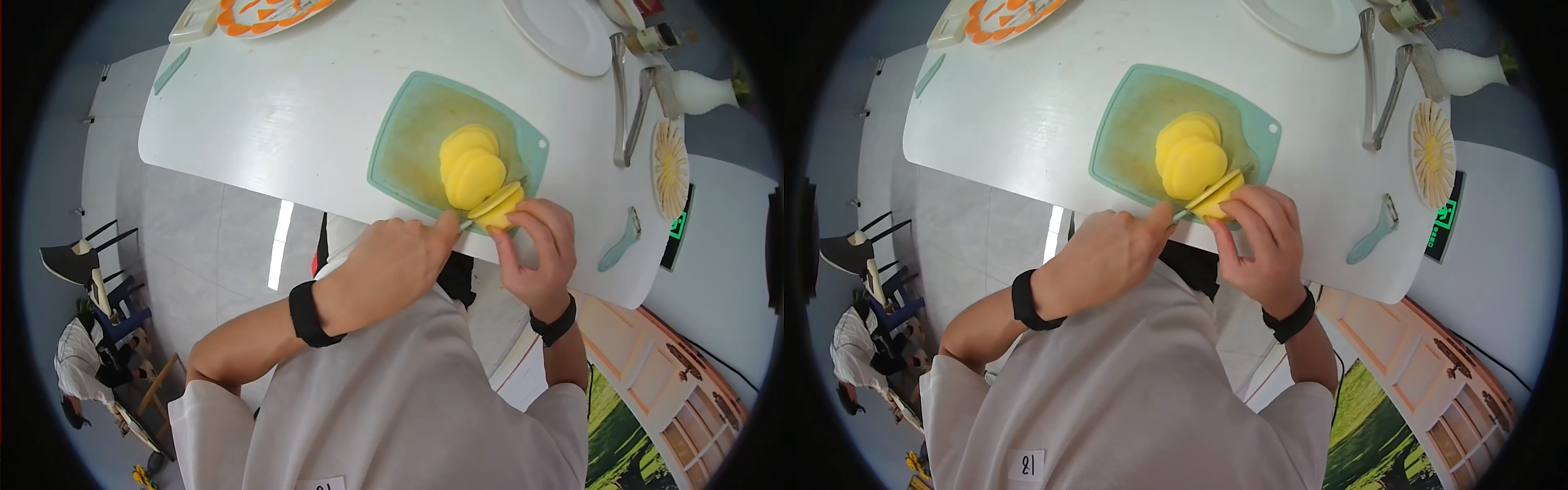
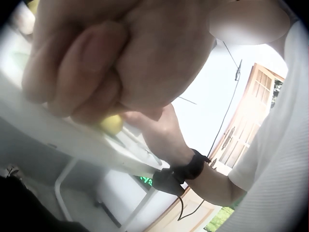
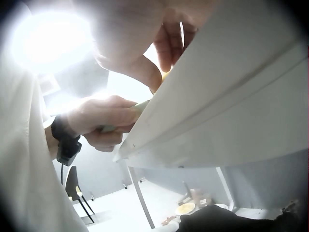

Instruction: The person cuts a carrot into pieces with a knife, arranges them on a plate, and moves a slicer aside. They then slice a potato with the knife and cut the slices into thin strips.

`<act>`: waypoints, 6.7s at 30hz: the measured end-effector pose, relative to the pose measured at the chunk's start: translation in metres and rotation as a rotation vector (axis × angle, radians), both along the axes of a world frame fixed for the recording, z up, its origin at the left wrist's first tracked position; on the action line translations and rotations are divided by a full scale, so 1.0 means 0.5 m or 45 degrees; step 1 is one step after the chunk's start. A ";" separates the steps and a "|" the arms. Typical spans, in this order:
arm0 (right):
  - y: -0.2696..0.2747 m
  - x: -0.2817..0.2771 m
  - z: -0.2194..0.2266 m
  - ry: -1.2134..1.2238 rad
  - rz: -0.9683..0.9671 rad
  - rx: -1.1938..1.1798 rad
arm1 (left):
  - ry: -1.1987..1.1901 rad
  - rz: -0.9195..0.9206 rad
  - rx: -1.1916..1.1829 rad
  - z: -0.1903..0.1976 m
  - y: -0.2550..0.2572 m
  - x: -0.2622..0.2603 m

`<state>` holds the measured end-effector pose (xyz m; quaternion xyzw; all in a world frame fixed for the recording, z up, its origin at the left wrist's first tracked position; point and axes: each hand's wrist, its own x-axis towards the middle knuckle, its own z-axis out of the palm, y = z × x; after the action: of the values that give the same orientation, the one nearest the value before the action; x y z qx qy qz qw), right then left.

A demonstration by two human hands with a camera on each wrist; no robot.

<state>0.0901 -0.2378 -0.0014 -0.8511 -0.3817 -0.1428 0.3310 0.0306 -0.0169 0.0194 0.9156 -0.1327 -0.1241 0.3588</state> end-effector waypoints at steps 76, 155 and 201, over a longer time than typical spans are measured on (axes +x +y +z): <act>-0.038 0.182 0.202 0.281 -0.283 0.054 | -0.128 0.262 -0.194 0.019 0.064 -0.049; 0.006 0.154 0.094 1.309 0.273 -0.147 | 0.003 0.296 0.262 0.024 -0.010 0.125; 0.090 0.047 0.025 0.533 -0.089 0.141 | 0.385 0.489 -0.351 0.039 0.039 0.152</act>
<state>0.1134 -0.1927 0.0109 -0.8554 -0.2665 0.0051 0.4442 0.1065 0.0027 0.0388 0.8376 0.0828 -0.1698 0.5125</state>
